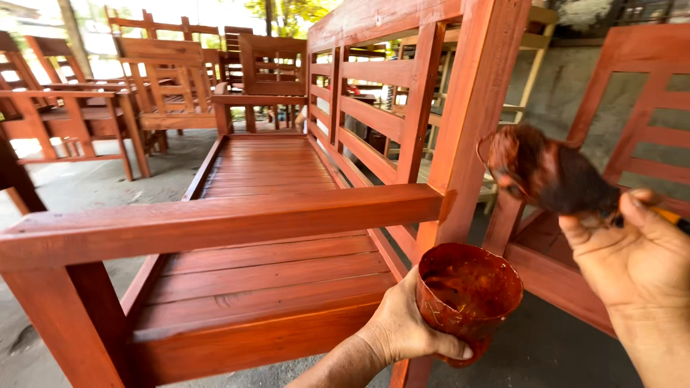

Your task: The person paints red stain onto wooden benches and chairs using a wide brush, holding a small paint cup in one hand. They coat armrests, legs, rails and backrest slats of several furniture pieces, dipping the brush into the cup as they move around the pieces.

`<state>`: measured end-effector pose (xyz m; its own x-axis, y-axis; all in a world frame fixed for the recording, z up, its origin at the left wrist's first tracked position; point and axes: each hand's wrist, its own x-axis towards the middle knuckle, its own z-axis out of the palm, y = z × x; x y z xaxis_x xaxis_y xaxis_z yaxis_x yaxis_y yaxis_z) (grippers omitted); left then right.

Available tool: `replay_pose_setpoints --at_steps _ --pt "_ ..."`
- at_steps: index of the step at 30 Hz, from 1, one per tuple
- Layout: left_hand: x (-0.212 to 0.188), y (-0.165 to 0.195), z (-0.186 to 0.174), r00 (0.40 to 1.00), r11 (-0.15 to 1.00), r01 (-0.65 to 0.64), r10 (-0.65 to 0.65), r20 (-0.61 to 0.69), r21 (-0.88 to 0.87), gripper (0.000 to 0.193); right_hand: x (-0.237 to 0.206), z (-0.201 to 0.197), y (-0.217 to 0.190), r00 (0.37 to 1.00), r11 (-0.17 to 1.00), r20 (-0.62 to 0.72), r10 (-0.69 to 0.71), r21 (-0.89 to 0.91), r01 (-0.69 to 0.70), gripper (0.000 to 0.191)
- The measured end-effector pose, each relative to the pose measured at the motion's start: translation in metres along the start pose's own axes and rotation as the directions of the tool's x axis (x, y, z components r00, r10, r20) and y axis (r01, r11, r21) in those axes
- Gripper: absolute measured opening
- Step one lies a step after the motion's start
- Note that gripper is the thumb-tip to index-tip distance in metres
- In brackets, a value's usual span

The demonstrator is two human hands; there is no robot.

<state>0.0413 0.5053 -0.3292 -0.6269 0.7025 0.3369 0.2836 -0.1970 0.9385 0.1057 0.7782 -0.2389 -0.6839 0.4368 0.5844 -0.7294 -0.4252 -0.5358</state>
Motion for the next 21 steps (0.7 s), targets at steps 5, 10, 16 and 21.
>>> replay_pose_setpoints --at_steps 5,10,16,21 --pt "0.009 -0.003 0.025 0.982 0.999 -0.026 0.033 -0.188 0.039 0.112 0.008 0.009 -0.007 0.844 0.606 0.406 -0.349 -0.59 0.534 0.012" --pt "0.014 0.001 0.034 0.947 0.998 -0.017 0.037 -0.318 0.065 0.11 0.027 -0.001 0.015 0.279 -0.06 0.92 -0.276 -0.306 0.95 0.018" --pt "0.017 0.009 0.046 0.904 0.993 0.084 -0.042 -0.425 0.08 0.109 0.04 -0.024 0.036 0.207 -0.075 0.954 -0.215 -0.227 0.971 0.013" --pt "0.017 0.029 0.057 0.851 0.964 0.243 -0.158 -0.501 0.108 0.113 0.071 -0.002 0.036 0.177 -0.084 0.939 -0.295 -0.21 0.974 0.014"
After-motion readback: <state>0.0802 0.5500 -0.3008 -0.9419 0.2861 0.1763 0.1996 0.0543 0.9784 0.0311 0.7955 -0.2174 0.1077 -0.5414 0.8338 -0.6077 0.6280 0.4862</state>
